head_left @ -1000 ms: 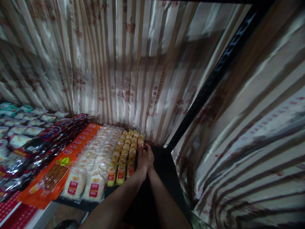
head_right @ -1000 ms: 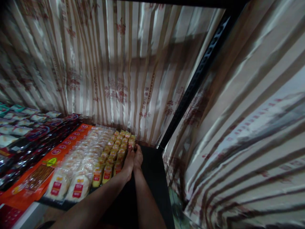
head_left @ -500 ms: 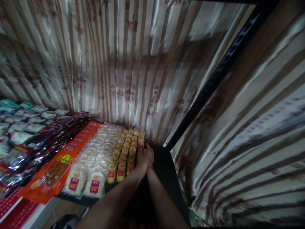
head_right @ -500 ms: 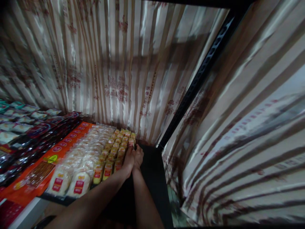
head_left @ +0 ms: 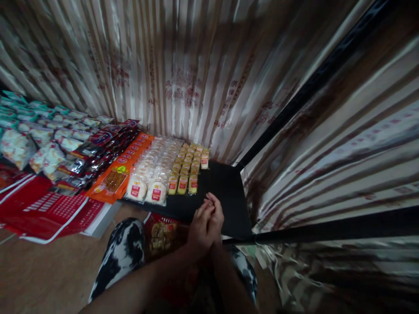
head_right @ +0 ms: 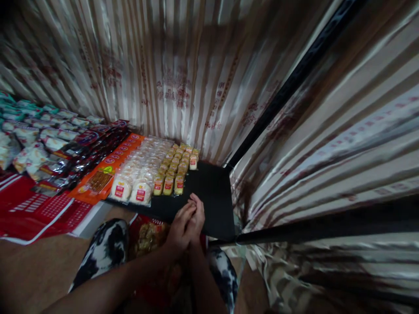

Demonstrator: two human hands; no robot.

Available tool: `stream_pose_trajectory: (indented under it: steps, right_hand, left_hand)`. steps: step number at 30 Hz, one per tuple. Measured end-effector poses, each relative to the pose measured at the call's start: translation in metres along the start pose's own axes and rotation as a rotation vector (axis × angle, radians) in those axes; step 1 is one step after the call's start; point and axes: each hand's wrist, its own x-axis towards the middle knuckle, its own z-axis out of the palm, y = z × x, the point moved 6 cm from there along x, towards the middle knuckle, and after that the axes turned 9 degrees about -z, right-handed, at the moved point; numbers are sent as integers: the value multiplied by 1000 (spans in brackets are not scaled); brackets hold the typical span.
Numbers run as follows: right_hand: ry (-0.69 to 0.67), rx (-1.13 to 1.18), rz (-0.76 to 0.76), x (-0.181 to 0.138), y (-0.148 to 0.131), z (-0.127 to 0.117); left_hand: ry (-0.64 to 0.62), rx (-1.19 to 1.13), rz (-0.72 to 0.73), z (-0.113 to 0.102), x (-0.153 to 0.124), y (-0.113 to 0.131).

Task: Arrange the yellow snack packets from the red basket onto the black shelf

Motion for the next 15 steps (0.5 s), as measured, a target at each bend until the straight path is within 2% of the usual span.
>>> stream_pose_trajectory:
  steps: [3,7,11,13,15]
  right_hand:
    - [-23,-32,15,-60,0,7]
    - [-256,-197,135,-117,28,24]
    - [-575,-441,210,-139,58,38]
    - [-693,-519,181,-138,65,46]
    - [-761,-567,165,-135,72,56]
  left_hand:
    - [-52,22,-62,-20,-57,-19]
    - [-157,86,-226,-31,-99,-75]
    - [-227,273,-571,-40,-108,-138]
    - [-231,408,-612,-46,-101,-155]
    - [-259,547,-580,-49,-89,-166]
